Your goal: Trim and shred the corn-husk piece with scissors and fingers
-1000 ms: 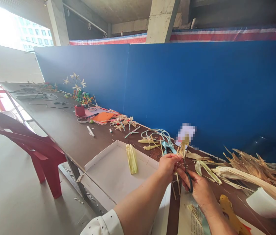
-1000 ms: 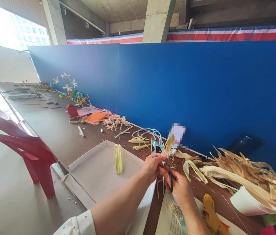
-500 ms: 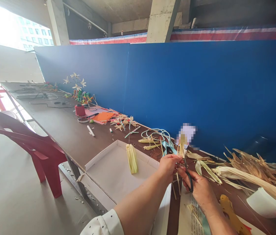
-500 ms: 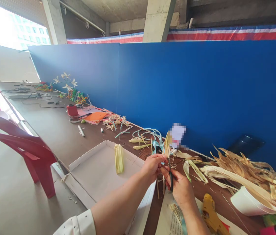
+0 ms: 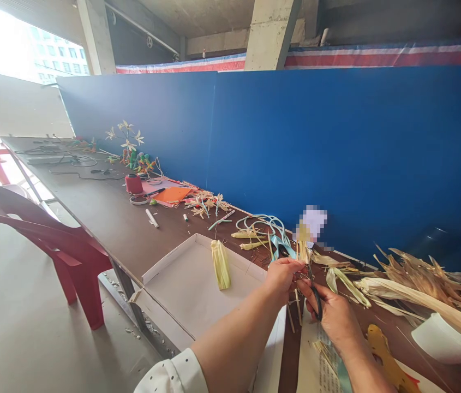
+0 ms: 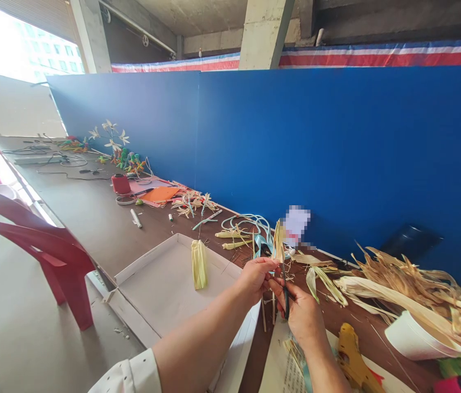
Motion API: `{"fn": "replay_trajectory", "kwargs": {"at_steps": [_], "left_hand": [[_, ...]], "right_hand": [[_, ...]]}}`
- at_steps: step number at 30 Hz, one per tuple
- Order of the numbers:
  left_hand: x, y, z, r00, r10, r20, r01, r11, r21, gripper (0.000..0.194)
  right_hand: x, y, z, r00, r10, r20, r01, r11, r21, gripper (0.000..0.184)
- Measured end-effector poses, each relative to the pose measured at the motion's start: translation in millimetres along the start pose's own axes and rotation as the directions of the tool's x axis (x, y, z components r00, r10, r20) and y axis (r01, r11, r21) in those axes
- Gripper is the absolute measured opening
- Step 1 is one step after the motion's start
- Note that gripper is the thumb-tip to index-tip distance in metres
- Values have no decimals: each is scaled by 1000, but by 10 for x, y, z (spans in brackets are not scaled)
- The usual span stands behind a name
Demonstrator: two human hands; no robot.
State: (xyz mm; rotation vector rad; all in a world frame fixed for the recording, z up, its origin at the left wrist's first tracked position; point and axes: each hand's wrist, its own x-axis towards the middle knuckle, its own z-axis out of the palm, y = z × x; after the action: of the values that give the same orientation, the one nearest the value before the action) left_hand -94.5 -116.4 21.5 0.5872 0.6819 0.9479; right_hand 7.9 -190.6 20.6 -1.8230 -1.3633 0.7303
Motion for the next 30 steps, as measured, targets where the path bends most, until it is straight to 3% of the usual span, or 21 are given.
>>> {"fn": "replay_trajectory", "kwargs": {"at_steps": [4, 12, 20, 30], "left_hand": [[-32, 65, 1, 999, 38, -1, -37, 997, 68, 20], [99, 57, -42, 962, 259, -83, -244, 958, 152, 31], [58, 58, -16, 985, 175, -14, -171, 975, 141, 28], [56, 53, -39, 990, 128, 51, -132, 987, 90, 27]], "right_hand": [[6, -19, -3, 1000, 9, 10, -9, 1000, 22, 34], [-23, -88, 47, 998, 54, 39, -57, 993, 104, 38], [11, 54, 29, 998, 16, 60, -24, 990, 136, 44], [-3, -15, 14, 1000, 24, 20, -25, 997, 70, 43]]}}
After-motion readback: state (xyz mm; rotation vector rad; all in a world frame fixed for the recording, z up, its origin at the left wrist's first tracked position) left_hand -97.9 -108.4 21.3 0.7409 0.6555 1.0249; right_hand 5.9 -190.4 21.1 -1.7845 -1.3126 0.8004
